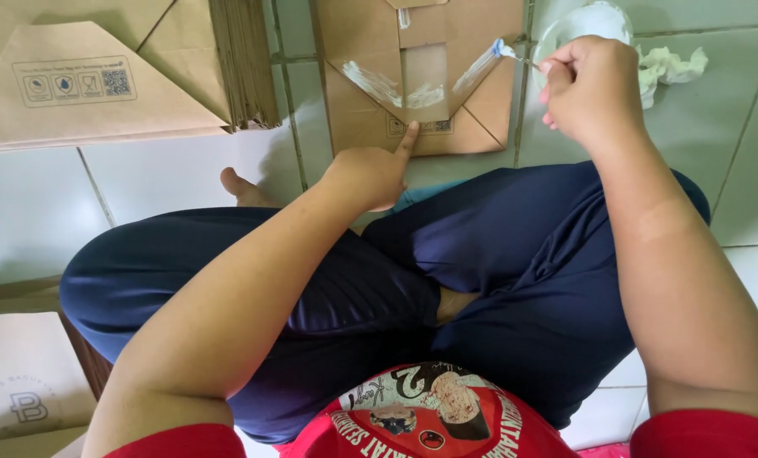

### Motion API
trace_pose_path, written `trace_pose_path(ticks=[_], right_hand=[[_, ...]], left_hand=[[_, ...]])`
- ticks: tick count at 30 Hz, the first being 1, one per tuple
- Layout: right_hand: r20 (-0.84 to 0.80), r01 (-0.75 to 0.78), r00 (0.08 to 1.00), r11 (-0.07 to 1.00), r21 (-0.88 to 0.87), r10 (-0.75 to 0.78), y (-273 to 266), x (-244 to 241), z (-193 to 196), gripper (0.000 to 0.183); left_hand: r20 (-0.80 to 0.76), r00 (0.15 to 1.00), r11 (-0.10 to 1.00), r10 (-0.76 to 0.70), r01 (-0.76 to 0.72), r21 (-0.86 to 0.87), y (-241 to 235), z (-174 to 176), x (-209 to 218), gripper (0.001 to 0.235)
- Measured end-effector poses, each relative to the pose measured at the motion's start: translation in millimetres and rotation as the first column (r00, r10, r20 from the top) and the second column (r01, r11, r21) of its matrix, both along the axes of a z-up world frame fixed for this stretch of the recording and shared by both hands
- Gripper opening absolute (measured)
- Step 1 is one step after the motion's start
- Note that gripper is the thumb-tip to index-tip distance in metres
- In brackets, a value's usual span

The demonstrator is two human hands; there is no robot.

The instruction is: The person sits on the floor and assembles flat paper bags by applying glue to the edges and folding them into shape. They use a small stick to apply the adhesive from a container and press the flaps together to secure the bag structure.

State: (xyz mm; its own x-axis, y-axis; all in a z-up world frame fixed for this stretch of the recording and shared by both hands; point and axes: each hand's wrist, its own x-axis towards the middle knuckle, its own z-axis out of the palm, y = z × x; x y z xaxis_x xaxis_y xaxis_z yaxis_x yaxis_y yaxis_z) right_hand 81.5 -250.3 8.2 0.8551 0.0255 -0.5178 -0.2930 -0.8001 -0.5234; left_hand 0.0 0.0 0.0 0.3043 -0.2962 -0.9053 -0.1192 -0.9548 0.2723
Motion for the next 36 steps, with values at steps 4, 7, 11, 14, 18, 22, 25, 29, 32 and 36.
trace_pose_path(ticks=[4,7,11,14,18,22,25,29,32,36], right_hand=[[-0.027,-0.054,0.998,0.999,-0.006,0.054,7,-3,8,0.020],[-0.067,-0.116,0.991,0.993,0.009,0.117,17,-6,17,0.021],[-0.201,-0.101,0.974,0.995,0.005,0.100,24,-9,18,0.019],[-0.235,-0.149,0.961,0.989,0.010,0.147,29,-10,23,0.018],[-0.299,-0.140,0.944,0.990,0.013,0.138,34,-10,28,0.019],[-0.184,-0.170,0.968,0.985,0.024,0.172,20,-8,14,0.020],[-0.106,-0.109,0.988,0.994,-0.006,0.108,12,-5,8,0.019],[-0.020,-0.068,0.998,0.997,-0.039,0.067,2,-2,-4,0.021],[0.038,-0.034,0.999,0.998,-0.052,0.036,-3,0,-9,0.024],[0.116,0.027,0.993,0.999,-0.046,-0.021,-9,1,-16,0.022]], left_hand=[[0.000,1.000,1.000,0.011,-0.011,-0.001,0,1,0,0.086],[-0.016,1.000,1.000,0.024,-0.024,0.003,0,3,2,0.086],[-0.023,1.000,1.000,0.016,-0.016,0.006,-1,3,1,0.087],[-0.008,1.000,1.000,0.017,-0.017,-0.005,0,3,0,0.087],[-0.014,1.000,1.000,0.012,-0.012,0.000,-1,4,1,0.087],[-0.026,1.000,1.000,0.012,-0.012,0.006,-1,3,1,0.085],[-0.009,1.000,1.000,0.006,-0.006,-0.002,-1,1,1,0.086],[-0.026,1.000,1.000,0.016,-0.016,0.005,-1,5,2,0.086],[-0.020,1.000,1.000,0.018,-0.018,0.002,0,4,1,0.086],[-0.010,1.000,1.000,0.016,-0.016,0.001,0,4,1,0.086]])
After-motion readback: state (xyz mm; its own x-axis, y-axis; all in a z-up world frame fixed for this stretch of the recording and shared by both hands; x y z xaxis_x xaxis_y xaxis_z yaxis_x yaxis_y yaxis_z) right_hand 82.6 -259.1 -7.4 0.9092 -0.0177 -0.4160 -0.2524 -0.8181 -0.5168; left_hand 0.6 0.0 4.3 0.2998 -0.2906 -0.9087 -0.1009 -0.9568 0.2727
